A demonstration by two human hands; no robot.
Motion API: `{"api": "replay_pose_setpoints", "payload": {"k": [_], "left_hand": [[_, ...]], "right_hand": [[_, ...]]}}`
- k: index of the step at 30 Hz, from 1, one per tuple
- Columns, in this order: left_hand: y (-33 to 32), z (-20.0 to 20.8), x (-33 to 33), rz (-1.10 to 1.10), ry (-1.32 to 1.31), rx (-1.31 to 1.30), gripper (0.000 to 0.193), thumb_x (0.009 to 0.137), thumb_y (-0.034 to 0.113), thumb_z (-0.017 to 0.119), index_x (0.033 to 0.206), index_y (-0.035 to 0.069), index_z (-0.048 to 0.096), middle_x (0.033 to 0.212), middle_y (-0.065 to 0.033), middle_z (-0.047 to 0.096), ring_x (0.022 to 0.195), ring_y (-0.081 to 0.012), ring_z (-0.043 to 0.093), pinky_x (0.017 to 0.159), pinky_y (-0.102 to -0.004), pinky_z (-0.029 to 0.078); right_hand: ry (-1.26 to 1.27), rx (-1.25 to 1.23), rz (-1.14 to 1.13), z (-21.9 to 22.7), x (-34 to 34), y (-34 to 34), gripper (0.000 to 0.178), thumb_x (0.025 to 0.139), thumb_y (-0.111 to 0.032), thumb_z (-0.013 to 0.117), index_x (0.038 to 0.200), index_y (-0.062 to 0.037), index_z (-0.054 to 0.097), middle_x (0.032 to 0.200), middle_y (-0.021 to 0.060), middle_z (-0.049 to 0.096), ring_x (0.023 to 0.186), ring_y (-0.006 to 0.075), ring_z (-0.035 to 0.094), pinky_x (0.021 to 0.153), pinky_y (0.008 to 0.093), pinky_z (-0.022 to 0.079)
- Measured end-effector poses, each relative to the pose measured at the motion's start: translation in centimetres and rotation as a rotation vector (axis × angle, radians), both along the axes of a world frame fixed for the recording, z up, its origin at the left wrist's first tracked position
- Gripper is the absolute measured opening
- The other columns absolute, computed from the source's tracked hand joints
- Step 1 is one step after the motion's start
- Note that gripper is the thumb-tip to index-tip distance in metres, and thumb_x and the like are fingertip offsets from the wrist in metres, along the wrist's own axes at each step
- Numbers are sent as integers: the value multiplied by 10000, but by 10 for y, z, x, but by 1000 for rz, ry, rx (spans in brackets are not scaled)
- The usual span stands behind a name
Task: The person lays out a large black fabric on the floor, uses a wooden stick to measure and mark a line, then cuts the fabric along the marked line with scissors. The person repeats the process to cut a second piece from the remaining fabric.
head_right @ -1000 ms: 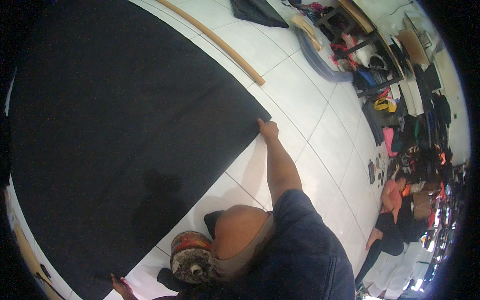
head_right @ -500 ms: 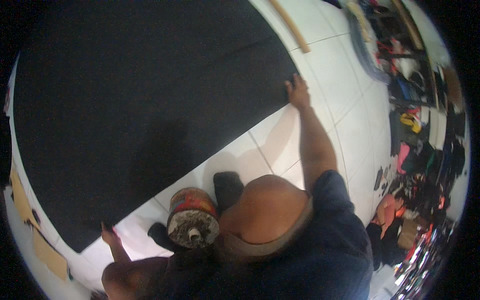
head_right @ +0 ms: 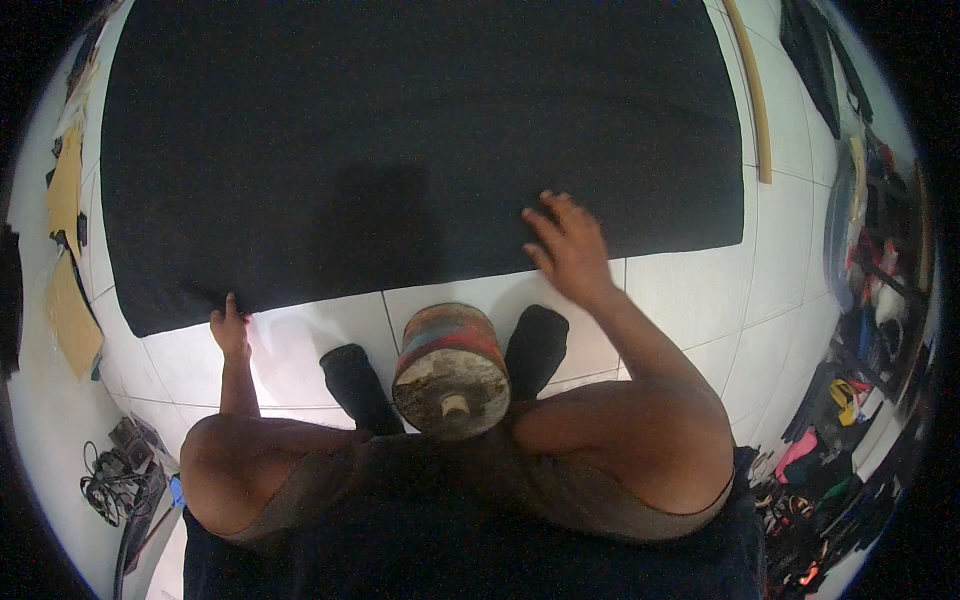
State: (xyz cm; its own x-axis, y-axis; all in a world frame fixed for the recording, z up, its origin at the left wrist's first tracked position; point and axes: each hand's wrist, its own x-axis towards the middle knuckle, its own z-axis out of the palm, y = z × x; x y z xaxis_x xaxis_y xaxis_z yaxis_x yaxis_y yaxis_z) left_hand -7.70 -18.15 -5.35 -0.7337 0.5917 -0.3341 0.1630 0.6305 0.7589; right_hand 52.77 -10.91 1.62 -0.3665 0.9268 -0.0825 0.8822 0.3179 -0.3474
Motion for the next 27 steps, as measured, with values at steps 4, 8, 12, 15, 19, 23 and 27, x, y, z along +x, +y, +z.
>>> {"api": "replay_pose_setpoints", "payload": {"k": [4, 8, 12, 15, 19, 23, 27], "left_hand": [[-4, -4, -1, 7, -13, 59, 307, 960, 234, 689, 830, 13, 521, 702, -71, 610, 530, -122, 540, 463, -281, 428], [-7, -3, 9, 34, 29, 59, 321, 939, 244, 716, 810, 14, 532, 704, -72, 615, 533, -118, 551, 453, -265, 436], [-5, 2, 3, 193, -125, 129, 368, 878, 346, 774, 948, 21, 618, 823, -50, 648, 630, -115, 593, 490, -256, 496], [10, 12, -33, 486, -379, 332, 435, 882, 354, 762, 1117, 22, 610, 1048, -80, 655, 889, -196, 643, 683, -360, 553], [9, -1, -151, 558, -374, 694, 484, 882, 290, 754, 1216, -7, 568, 1155, -120, 646, 983, -259, 654, 773, -378, 545], [34, 25, -194, 660, -278, 507, 587, 876, 244, 752, 1311, -62, 502, 1227, -149, 631, 1018, -318, 649, 903, -418, 516], [4, 11, -306, 467, 322, 154, 536, 865, 356, 735, 1170, -73, 635, 1100, -226, 689, 982, -332, 666, 876, -419, 506]], "right_hand": [[-162, -146, 168, 6, -18, -16, 510, 928, -268, 685, 1403, -156, 533, 1528, 150, 395, 1440, 360, 354, 1150, 524, 339], [-230, -251, 214, 14, -17, -10, 529, 945, -275, 664, 1438, -180, 501, 1563, 127, 354, 1469, 360, 304, 1166, 522, 324], [-212, -408, 249, 30, -23, 7, 594, 937, -332, 670, 1473, -184, 462, 1585, 130, 319, 1480, 366, 284, 1182, 531, 295], [-315, -501, 320, 43, -20, 18, 721, 887, -453, 703, 1490, -160, 438, 1596, 170, 279, 1476, 408, 269, 1168, 585, 284], [-335, -567, 488, 47, -30, 42, 811, 826, -536, 727, 1443, -73, 478, 1518, 268, 321, 1390, 474, 364, 1120, 574, 355], [-520, -677, 526, 56, -33, 54, 871, 838, -654, 655, 1466, -80, 468, 1511, 265, 323, 1384, 466, 377, 1127, 523, 379], [-518, -741, 550, 59, -49, 67, 886, 861, -682, 605, 1493, -83, 438, 1521, 269, 308, 1413, 439, 351, 1134, 515, 376]]}}
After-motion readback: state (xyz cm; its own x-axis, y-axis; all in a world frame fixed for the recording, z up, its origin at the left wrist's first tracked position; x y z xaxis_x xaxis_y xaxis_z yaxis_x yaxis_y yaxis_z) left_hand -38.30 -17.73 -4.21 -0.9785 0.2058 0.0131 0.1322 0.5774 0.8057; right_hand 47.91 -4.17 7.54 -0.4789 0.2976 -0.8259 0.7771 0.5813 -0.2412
